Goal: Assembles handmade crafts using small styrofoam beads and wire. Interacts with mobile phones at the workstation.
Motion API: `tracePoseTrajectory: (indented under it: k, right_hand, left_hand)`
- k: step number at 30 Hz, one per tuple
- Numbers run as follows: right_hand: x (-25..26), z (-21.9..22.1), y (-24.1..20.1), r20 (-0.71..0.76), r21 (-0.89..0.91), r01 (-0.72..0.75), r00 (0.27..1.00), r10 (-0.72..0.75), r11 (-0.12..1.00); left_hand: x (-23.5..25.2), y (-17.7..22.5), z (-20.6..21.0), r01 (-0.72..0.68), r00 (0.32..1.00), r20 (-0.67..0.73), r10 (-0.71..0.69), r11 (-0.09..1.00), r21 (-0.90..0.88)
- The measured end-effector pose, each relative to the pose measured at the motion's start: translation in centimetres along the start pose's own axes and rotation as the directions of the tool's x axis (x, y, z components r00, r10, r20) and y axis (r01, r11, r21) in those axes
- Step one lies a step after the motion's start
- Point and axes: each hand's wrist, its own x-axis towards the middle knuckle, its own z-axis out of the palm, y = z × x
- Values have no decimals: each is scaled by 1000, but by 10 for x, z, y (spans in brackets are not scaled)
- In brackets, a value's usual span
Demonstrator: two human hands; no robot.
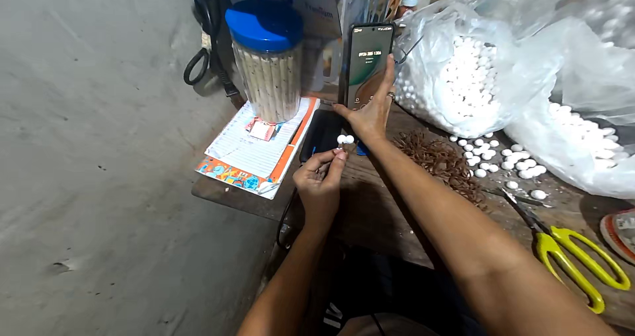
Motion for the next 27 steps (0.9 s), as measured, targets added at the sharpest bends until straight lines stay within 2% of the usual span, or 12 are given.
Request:
tracePoseTrajectory:
  k: [7,10,14,22,27]
  right_hand:
    - [-1,5,0,29,-1,-2,1000,3,1000]
    - [-10,2,0,27,-2,47,999,-47,999]
    - [-18,3,-2,76,-12,106,992,-104,994]
    - [-6,11,-6,81,-30,83,993,-81,996]
    - [-8,-1,1,116,79,117,985,-126,990]
  left_hand:
    - [-3,1,-4,-19,1000,-24,21,999,50]
    - [-6,1,-6,-23,999,-34,24,1000,15]
    - [-9,4,-7,15,1000,-23,-15,1000,9]
    - [-12,0,-14,63,998,-26,-64,997,-35]
    - [-14,-2,-16,76,997,-23,-77,996,-56]
